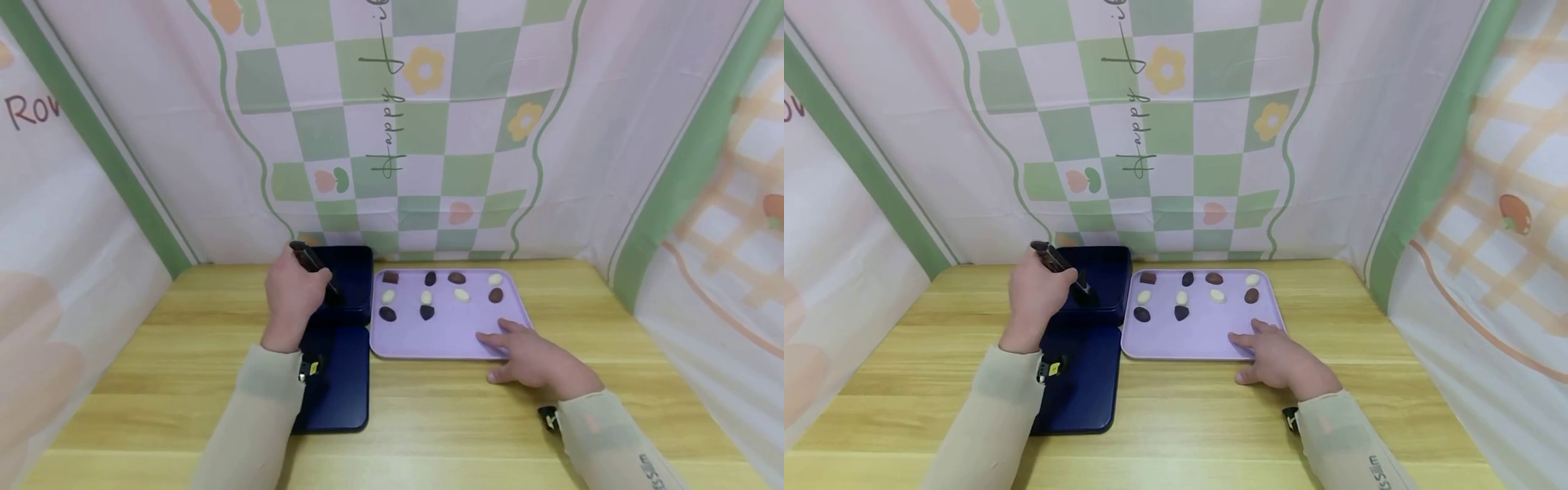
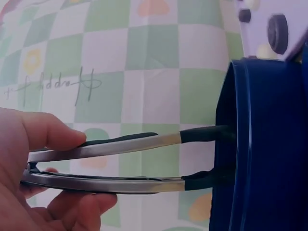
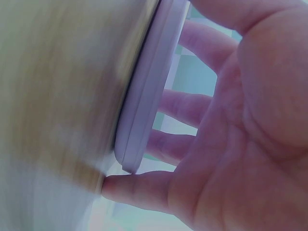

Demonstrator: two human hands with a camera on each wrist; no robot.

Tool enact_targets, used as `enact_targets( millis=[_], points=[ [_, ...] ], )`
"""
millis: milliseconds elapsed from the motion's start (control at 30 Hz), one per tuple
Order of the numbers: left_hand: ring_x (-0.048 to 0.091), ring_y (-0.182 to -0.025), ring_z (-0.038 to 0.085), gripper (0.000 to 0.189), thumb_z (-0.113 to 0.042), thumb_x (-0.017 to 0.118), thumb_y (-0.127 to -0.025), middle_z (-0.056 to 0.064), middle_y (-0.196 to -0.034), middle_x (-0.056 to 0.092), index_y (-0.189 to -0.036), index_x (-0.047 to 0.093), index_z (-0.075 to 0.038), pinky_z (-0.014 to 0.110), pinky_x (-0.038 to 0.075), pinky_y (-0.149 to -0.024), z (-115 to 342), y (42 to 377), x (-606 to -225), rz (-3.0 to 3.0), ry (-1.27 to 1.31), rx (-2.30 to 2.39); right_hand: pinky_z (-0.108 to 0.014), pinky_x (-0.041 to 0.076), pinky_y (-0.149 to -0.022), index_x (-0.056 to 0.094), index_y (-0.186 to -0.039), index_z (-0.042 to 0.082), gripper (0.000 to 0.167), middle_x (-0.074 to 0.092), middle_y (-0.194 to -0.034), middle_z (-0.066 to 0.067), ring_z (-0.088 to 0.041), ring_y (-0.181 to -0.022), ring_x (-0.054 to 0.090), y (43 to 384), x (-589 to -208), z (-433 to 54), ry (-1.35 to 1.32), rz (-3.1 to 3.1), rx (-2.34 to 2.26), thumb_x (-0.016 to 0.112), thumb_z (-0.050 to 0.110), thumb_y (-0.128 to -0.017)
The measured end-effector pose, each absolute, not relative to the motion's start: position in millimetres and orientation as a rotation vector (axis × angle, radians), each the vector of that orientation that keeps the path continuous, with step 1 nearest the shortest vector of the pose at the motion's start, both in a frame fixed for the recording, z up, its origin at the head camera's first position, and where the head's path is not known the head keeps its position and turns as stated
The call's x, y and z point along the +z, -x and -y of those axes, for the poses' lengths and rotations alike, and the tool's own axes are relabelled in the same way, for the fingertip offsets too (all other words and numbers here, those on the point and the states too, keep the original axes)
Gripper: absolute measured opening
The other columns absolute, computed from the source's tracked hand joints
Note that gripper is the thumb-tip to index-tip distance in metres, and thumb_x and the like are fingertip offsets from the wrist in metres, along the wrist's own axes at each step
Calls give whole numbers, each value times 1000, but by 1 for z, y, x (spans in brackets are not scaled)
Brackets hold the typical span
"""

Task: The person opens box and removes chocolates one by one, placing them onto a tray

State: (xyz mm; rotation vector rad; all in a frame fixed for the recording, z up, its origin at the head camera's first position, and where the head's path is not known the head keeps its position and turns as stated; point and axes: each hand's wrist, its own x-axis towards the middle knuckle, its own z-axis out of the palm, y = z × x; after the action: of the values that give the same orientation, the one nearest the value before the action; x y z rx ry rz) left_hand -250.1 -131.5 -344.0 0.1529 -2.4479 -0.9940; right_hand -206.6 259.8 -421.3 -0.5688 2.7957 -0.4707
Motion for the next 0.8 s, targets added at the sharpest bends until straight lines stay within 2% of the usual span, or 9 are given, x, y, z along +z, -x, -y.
enact_targets(
  millis=[67, 267, 433, 667, 800],
  points=[
    [62, -83, 36, 35, -20, 73, -80, 11, -90, 66, -109, 58, -8, 50, 49, -76, 130, 250, -346, 2421, -143, -993, -68, 25, -106, 56, -142, 8, 75, 25, -149, -41, -60, -134, 26, 207, -422, -260, 564, -2796, -471, 82, 40, -80],
    [62, -87, 39, 41, -28, 79, -83, 13, -95, 64, -109, 56, -7, 53, 48, -79, 134, 247, -340, 2366, -173, -959, -68, 25, -106, 56, -142, 8, 75, 25, -149, -41, -60, -134, 26, 207, -422, -260, 568, -2801, -462, 82, 40, -80],
    [57, -91, 40, 56, -35, 80, -79, 17, -102, 56, -119, 53, -5, 55, 47, -81, 140, 241, -328, 2471, -200, -878, -68, 24, -106, 56, -142, 8, 75, 25, -148, -41, -60, -134, 25, 207, -423, -260, 573, -2797, -472, 82, 39, -80],
    [55, -97, 42, 67, -39, 75, -83, 21, -111, 53, -134, 49, -5, 54, 46, -85, 137, 245, -328, 2611, -232, -841, -68, 24, -106, 55, -143, 8, 75, 25, -149, -40, -59, -135, 25, 208, -424, -261, 578, -2800, -465, 82, 41, -80],
    [55, -95, 40, 60, -36, 73, -82, 20, -106, 54, -130, 53, -6, 53, 46, -84, 137, 250, -335, 2598, -226, -842, -67, 24, -107, 55, -142, 8, 75, 26, -149, -40, -59, -135, 25, 208, -423, -261, 584, -2800, -462, 82, 40, -80]
  ],
)
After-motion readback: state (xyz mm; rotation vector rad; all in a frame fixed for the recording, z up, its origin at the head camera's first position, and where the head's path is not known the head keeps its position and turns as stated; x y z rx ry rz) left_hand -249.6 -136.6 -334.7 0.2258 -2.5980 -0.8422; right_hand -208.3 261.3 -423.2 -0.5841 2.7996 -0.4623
